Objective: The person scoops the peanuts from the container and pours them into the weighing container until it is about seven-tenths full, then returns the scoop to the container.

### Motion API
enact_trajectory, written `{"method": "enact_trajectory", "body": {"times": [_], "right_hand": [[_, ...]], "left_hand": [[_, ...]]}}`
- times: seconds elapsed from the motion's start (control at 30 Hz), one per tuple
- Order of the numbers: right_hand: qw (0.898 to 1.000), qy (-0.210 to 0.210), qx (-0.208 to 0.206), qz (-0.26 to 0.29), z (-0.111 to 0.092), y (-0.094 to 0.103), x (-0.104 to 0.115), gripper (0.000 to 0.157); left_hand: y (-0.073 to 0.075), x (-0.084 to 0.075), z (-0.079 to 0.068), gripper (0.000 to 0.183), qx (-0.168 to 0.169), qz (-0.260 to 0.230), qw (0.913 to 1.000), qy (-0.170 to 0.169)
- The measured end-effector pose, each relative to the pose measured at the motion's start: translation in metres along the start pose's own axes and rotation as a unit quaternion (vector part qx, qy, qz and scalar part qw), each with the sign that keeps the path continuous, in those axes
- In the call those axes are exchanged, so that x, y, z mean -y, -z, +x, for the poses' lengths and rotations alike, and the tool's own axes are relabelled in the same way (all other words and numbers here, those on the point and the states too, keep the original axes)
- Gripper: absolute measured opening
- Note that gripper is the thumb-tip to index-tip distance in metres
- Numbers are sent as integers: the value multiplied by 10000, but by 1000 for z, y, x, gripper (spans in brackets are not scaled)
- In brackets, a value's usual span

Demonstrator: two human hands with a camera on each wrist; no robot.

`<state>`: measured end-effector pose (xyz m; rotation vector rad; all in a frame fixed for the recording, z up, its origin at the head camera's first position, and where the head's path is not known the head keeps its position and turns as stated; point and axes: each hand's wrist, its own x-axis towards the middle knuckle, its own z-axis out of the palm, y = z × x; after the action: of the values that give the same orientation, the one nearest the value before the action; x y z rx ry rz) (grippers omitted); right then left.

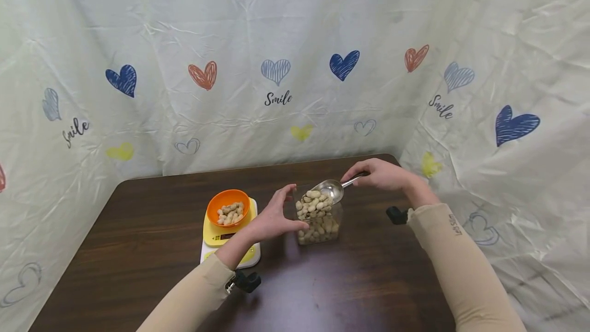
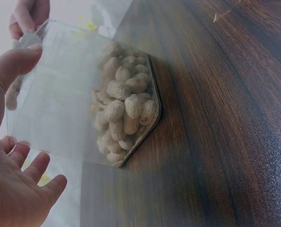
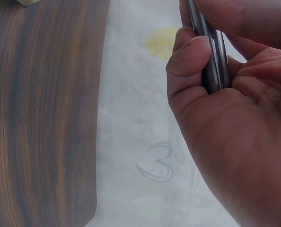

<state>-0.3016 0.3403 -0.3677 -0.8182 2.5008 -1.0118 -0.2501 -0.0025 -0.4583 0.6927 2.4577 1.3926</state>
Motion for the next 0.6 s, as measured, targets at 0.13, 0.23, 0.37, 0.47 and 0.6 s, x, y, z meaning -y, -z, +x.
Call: {"method": "enact_trajectory", "body": {"times": [0.13, 0.23, 0.37, 0.47, 0.6], "right_hand": [[10000, -50, 10, 18, -1, 0, 1, 22], [10000, 32, -46, -37, -2, 0, 0, 22], [9999, 37, -135, -91, -4, 1, 1, 23], [9997, -95, -174, -109, -6, 1, 2, 23], [9995, -192, -222, -152, -10, -1, 5, 24]], "left_hand": [[0, 0, 0, 108, -22, -48, 10000, -37], [0, -1, -1, 108, -26, -109, 9999, -55], [1, -1, -2, 108, -15, -134, 9999, -55], [0, -1, -2, 110, -1, -127, 9999, -62], [1, 0, -7, 117, 40, -33, 10000, -26]]}}
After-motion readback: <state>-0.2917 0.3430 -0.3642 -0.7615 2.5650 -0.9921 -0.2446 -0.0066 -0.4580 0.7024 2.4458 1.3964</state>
